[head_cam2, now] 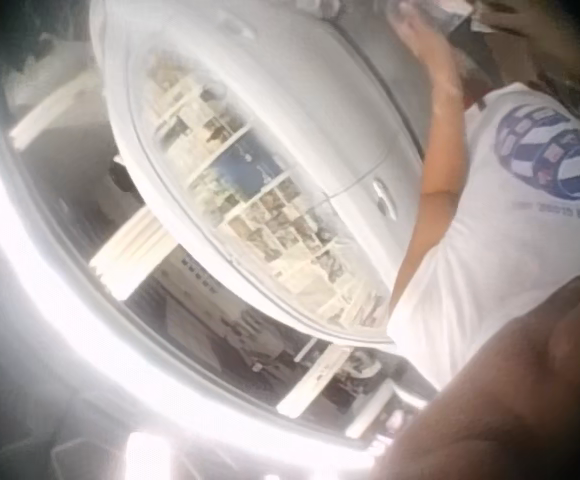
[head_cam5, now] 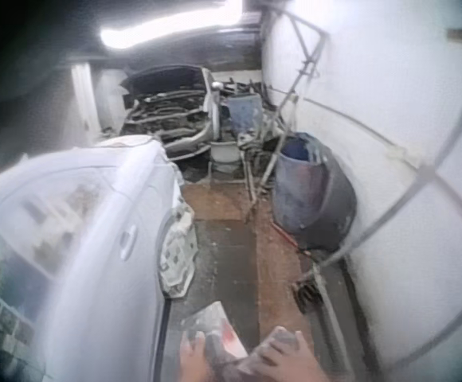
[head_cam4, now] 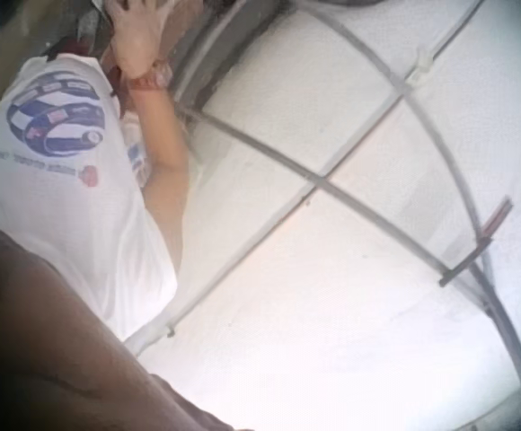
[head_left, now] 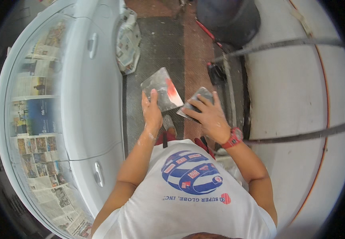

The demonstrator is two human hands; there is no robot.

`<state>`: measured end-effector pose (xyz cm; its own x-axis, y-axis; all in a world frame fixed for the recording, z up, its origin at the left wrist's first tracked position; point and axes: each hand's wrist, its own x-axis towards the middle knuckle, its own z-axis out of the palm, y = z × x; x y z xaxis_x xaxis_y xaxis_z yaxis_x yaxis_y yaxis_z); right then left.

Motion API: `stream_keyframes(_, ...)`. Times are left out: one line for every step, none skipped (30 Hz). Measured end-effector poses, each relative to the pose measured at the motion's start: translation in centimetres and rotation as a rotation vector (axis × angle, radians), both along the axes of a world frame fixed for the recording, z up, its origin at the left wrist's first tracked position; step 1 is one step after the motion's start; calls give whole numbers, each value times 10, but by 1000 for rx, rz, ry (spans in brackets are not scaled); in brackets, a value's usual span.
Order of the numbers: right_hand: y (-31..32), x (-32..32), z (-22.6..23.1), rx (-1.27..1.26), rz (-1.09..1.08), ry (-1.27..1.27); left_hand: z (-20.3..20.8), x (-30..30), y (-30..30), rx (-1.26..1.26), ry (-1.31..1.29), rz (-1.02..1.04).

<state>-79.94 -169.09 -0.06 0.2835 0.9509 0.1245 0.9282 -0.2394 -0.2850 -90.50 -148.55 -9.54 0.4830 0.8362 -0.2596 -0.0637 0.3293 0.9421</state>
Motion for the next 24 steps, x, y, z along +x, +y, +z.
stream_keyframes(17, 9, 15, 20, -2, 11, -12, 9, 24, -31, -19, 27)
stream_keyframes(35, 19, 31, 42, 2, 17, -21, 20, 47, -59, -44, 59)
stream_keyframes(55, 23, 50, 135, 55, 14, -14, 30, 63, -99, -90, 30)
stream_keyframes(74, 27, 52, 182, 59, 147, -5, 43, 78, -146, -138, -8)
stream_keyframes(92, 34, 48, 231, 67, 283, 26, 57, 85, -199, -210, -100)
stream_keyframes(110, 45, 46, 278, 78, 412, 49, 72, 93, -251, -287, -195)
stream_keyframes(125, 64, 33, 224, 45, 211, 58, 87, 101, -264, -308, -203)
stream_keyframes(136, 89, 21, 130, -79, 248, 65, 102, 107, -278, -329, -217)
stream_keyframes(144, 117, 11, 36, -204, 286, 68, 117, 115, -293, -349, -232)
stream_keyframes(152, 143, 6, -61, -325, 325, 67, 130, 122, -306, -330, -265)
stream_keyframes(159, 164, 8, 38, -302, 343, 62, 142, 129, -315, -312, -292)
stream_keyframes(164, 183, 12, 136, -277, 362, 56, 155, 137, -325, -293, -318)
stream_keyframes(169, 200, 12, 229, -254, 389, 53, 168, 143, -364, -236, -356)
stream_keyframes(182, 216, 9, 296, -215, 477, 51, 188, 152, -345, -235, -340)
stream_keyframes(198, 230, 5, 361, -175, 565, 48, 210, 162, -325, -233, -324)
stream_keyframes(210, 247, -2, 424, -148, 656, 44, 236, 170, -313, -226, -318)
stream_keyframes(217, 267, -5, 426, -79, 772, 40, 260, 184, -233, -231, -228)
stream_keyframes(226, 289, -5, 528, -153, 1141, 33, 284, 203, -153, -235, -138)
stream_keyframes(235, 313, -1, 616, -227, 1513, 38, 308, 216, -73, -239, -44)
stream_keyframes(243, 339, 3, 690, -306, 1887, 42, 331, 220, -35, -127, 12)
stream_keyframes(248, 362, -5, 698, -380, 1977, 45, 353, 222, 0, -14, 69)
stream_keyframes(252, 382, -3, 567, -299, 1828, 53, 375, 227, 39, 99, 124)
stream_keyframes(257, 401, -1, 443, -220, 1674, 52, 399, 237, 166, 112, 131)
stream_keyframes(264, 422, 2, 326, -143, 1514, 56, 418, 245, 171, 53, 135)
